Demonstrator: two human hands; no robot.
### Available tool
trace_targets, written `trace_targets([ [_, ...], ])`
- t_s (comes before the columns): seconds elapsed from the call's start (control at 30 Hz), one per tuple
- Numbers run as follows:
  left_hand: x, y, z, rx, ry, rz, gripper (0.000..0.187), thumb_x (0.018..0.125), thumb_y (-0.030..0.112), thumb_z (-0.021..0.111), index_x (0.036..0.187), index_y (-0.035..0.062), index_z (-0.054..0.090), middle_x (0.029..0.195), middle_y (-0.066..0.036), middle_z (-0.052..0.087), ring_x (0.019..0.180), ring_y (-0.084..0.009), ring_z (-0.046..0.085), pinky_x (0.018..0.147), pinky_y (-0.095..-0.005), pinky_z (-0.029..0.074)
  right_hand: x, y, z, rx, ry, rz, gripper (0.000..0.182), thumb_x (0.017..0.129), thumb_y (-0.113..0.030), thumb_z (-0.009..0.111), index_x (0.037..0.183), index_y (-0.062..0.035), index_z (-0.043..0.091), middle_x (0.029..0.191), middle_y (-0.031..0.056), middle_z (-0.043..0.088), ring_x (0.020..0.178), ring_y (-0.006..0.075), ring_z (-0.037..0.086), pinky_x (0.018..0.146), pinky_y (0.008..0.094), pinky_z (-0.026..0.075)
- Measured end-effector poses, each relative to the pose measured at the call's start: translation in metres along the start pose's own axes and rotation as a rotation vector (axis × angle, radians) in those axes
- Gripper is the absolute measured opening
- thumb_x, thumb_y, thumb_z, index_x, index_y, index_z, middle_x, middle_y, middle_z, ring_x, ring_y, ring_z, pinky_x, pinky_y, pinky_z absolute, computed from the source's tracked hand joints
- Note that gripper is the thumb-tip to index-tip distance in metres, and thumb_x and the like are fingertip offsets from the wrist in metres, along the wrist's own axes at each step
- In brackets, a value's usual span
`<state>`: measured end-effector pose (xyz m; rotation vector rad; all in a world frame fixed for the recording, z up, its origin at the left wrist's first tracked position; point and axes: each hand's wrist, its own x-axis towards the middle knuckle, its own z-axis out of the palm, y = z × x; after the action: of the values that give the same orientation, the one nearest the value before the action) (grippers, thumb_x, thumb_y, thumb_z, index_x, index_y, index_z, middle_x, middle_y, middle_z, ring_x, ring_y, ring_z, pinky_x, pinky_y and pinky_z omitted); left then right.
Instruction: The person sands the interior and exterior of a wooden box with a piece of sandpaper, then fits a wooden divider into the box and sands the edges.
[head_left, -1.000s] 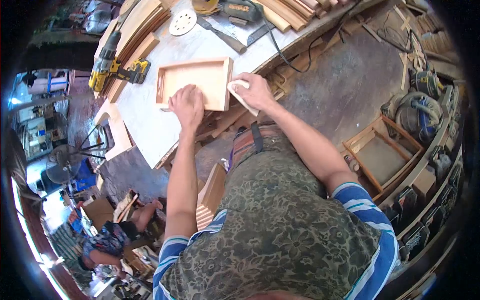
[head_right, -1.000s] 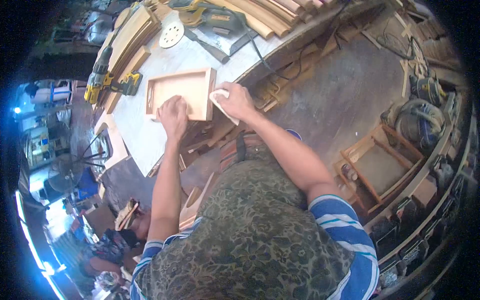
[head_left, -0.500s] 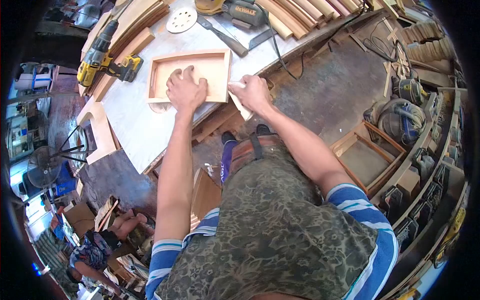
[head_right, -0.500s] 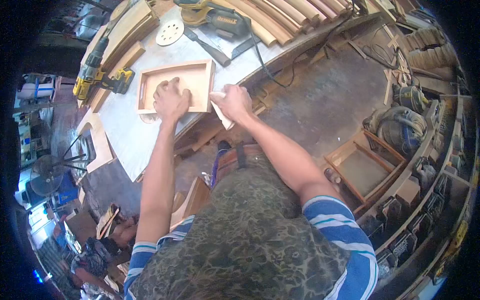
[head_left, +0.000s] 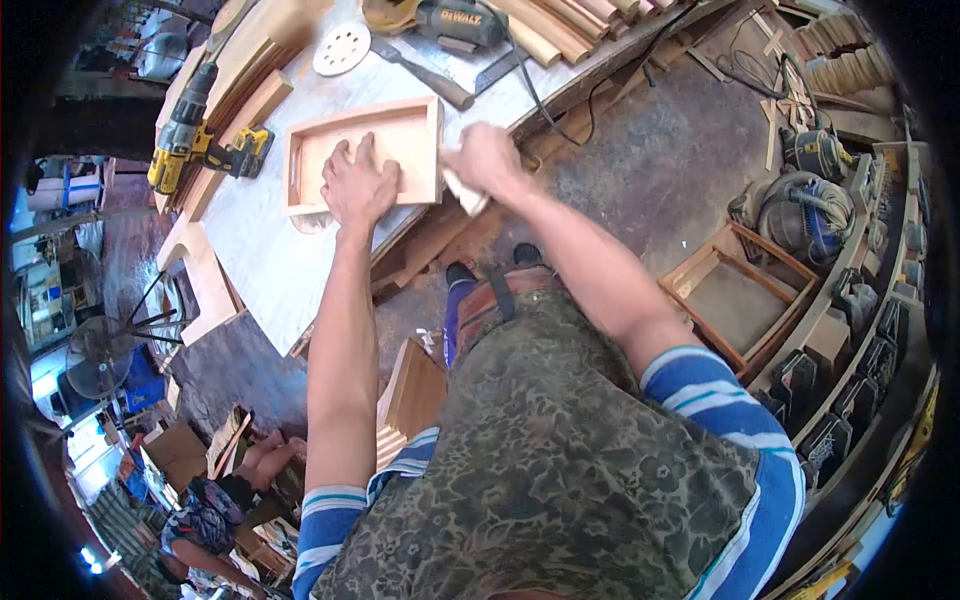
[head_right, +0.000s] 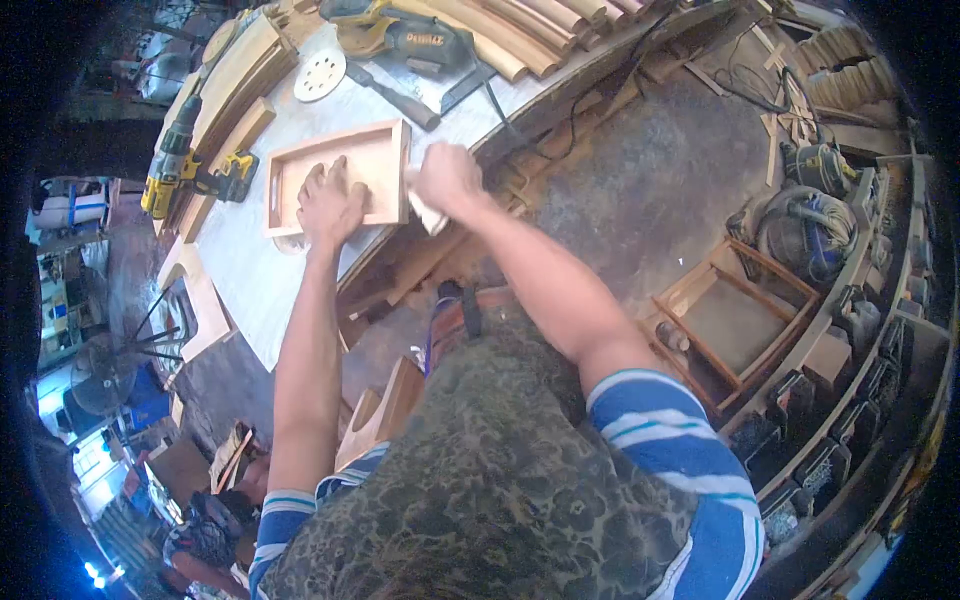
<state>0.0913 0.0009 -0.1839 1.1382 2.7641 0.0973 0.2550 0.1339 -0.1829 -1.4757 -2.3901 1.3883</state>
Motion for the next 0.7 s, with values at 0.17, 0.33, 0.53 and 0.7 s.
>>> trace_targets([
  [0.17, 0.001, -0.002, 0.003, 0.009, -0.003, 0.011, 0.072, 0.086, 0.048, 0.062, 0.154, 0.0286, 0.052, 0.162, -0.016, 0.039, 0.149, -0.0400, 0.034, 0.118, -0.0594, 0.033, 0.010, -0.001, -0.012, 0.045, 0.030, -0.014, 0.051, 0.084, -0.038, 0.083, 0.110, 0.0057, 0.076, 0.110, 0.0313, 0.073, 0.109, 0.0433, 0.072, 0.095, 0.0477, 0.058],
  [0.33, 0.004, 0.000, -0.003, -0.006, -0.015, 0.014, 0.072, 0.085, 0.049, 0.061, 0.154, 0.0291, 0.052, 0.163, -0.015, 0.037, 0.150, -0.0377, 0.032, 0.118, -0.0591, 0.031, -0.009, -0.006, -0.008, -0.093, 0.003, -0.022, 0.048, 0.081, -0.036, 0.084, 0.106, 0.0045, 0.077, 0.109, 0.0314, 0.074, 0.109, 0.0426, 0.072, 0.096, 0.0473, 0.058],
  [0.53, 0.000, -0.004, 0.000, 0.009, -0.016, 0.008, 0.070, 0.087, 0.047, 0.063, 0.154, 0.0309, 0.053, 0.163, -0.015, 0.038, 0.150, -0.0406, 0.034, 0.120, -0.0590, 0.032, 0.008, -0.009, -0.021, -0.036, 0.005, -0.044, 0.048, 0.081, -0.035, 0.083, 0.107, 0.0044, 0.076, 0.114, 0.0314, 0.073, 0.111, 0.0415, 0.072, 0.098, 0.0476, 0.057],
  [0.7, 0.002, 0.000, 0.000, -0.008, -0.010, 0.008, 0.071, 0.085, 0.048, 0.064, 0.152, 0.0296, 0.055, 0.162, -0.014, 0.039, 0.150, -0.0371, 0.033, 0.119, -0.0586, 0.033, 0.009, -0.002, -0.011, -0.121, 0.003, -0.085, 0.048, 0.080, -0.038, 0.085, 0.101, 0.0049, 0.077, 0.103, 0.0294, 0.075, 0.104, 0.0420, 0.074, 0.094, 0.0467, 0.059],
])
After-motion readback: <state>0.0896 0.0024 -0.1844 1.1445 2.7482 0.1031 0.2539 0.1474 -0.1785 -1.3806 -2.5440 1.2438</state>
